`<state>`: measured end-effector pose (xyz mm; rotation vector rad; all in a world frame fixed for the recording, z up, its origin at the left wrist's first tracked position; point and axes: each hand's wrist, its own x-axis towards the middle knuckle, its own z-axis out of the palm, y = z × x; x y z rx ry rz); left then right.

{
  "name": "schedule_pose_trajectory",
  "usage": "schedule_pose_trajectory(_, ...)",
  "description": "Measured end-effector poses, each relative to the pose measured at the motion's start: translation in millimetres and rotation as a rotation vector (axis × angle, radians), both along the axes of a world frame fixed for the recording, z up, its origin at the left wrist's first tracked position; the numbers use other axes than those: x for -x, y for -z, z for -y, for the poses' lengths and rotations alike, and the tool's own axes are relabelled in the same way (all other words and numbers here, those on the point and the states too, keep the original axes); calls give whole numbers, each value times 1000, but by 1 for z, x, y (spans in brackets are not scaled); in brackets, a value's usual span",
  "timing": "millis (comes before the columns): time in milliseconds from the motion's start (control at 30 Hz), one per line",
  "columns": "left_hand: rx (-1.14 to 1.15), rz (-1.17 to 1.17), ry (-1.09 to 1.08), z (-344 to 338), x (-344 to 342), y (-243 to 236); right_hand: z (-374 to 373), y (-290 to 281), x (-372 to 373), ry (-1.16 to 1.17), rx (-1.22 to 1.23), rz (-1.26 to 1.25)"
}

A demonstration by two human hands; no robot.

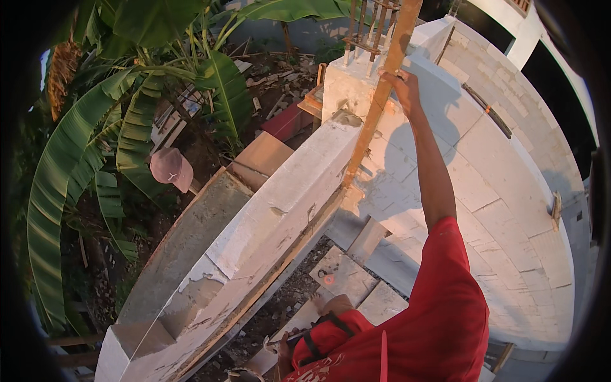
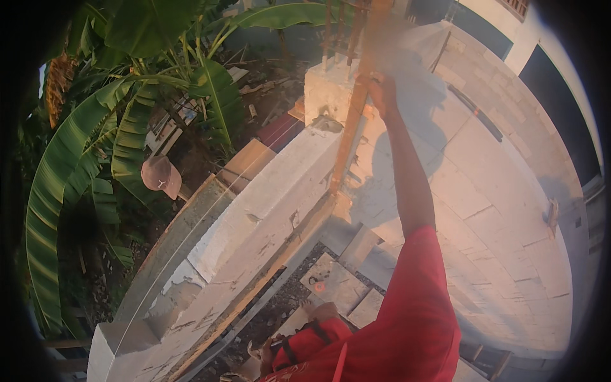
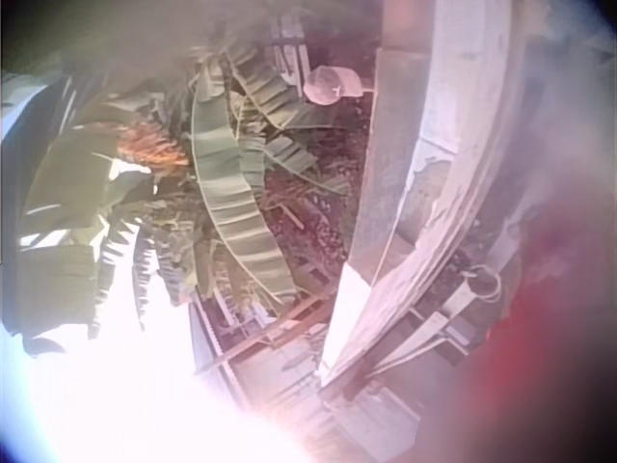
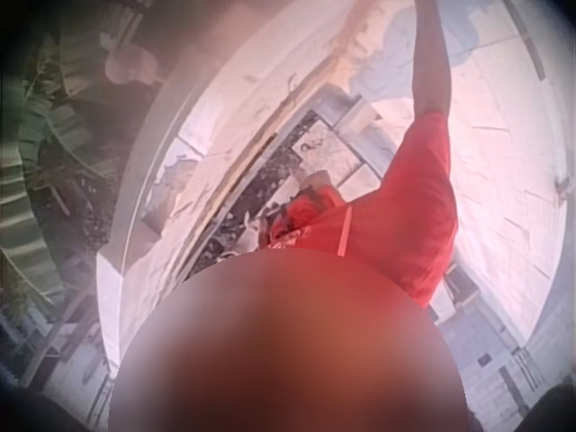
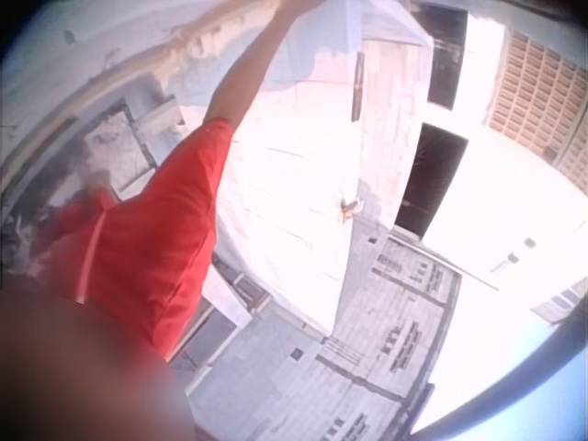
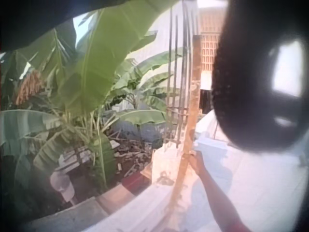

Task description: The person applies cement mortar to a wall using a trowel, then places white blocks onto the mortar bed and taps them into position with a hammer. The person repeats this process along the wall.

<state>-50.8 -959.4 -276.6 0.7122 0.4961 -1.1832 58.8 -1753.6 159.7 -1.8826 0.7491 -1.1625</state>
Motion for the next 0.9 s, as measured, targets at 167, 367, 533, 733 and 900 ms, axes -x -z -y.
schedule_pose_trajectory(167,-200,137,81,8,-8,-14,4,0,1,12,20,-17)
schedule_pose_trajectory(367,-191,82,83,1,-9,11,-7,-8,1,165,46,-193)
schedule_pose_trajectory(533,-199,107,106,-5,-6,26,-6,-3,0,118,-53,-124)
schedule_pose_trajectory(733,-33,-19,50,-12,-7,38,14,10,-6,70,-20,-31)
schedule_pose_trajectory(900,-223,-38,-1,-12,-2,38,16,8,-2,34,-93,-77)
